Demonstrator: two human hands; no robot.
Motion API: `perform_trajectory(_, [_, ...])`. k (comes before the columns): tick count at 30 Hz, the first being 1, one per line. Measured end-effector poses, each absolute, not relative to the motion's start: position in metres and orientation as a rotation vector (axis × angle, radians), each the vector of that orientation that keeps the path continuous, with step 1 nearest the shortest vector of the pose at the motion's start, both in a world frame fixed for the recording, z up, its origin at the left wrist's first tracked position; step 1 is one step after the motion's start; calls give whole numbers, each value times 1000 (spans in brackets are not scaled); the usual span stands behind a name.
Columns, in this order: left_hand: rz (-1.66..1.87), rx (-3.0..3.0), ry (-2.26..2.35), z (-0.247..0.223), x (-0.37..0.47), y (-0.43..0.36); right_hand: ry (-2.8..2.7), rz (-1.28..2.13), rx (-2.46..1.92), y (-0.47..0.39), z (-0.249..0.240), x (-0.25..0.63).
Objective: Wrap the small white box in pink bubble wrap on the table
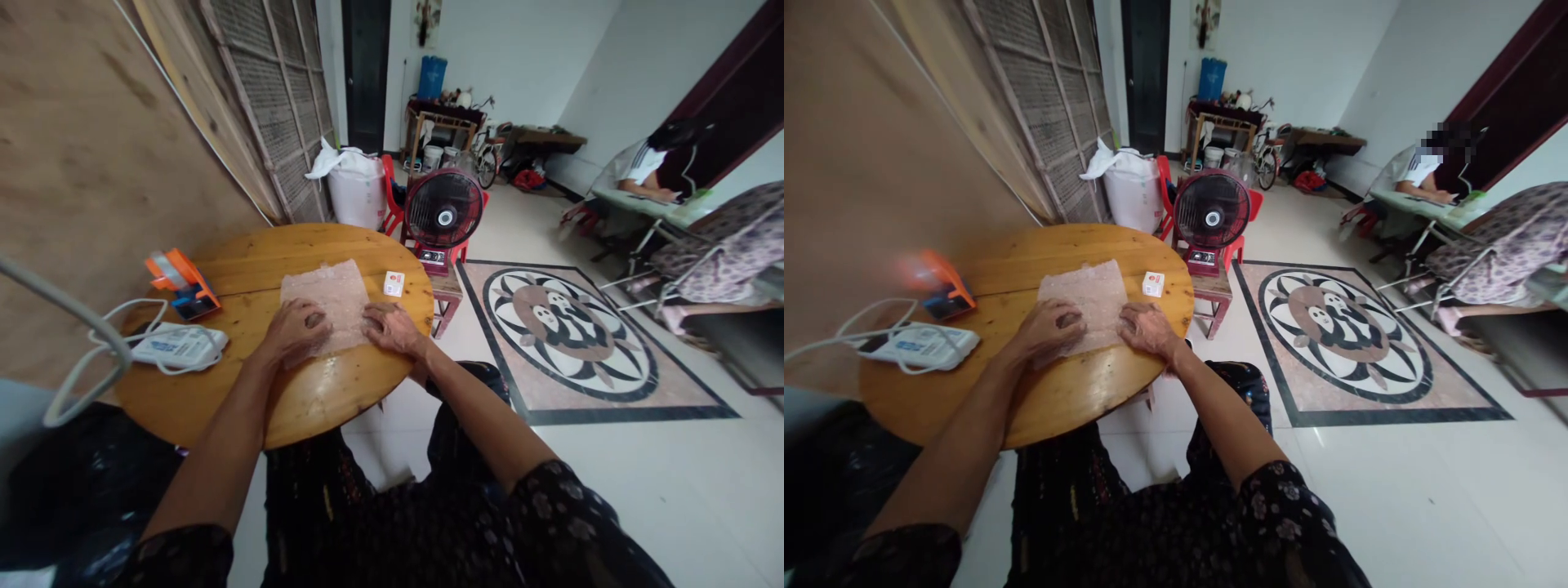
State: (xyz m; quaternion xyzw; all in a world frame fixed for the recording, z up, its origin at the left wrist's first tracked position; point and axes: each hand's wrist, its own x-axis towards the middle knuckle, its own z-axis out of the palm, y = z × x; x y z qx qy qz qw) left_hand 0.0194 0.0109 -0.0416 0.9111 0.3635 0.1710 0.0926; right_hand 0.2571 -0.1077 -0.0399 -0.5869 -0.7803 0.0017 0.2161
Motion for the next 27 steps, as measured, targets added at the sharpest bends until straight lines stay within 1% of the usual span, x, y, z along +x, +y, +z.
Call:
perform_trajectory(5, [606, 2696, 1020, -45, 19, 14, -2160, 3, -1648, -107, -39, 257])
perform_trajectory(13, [655, 2662, 1000, -50, 17, 16, -2156, 33, -1645, -106, -40, 257])
perform_trajectory(18, [676, 2627, 1039, -56, 17, 14, -2154, 61, -1658, -105, -39, 257])
perform_trajectory(27, [818, 2576, 1049, -62, 18, 11, -2171, 63, -1630, -112, -32, 257])
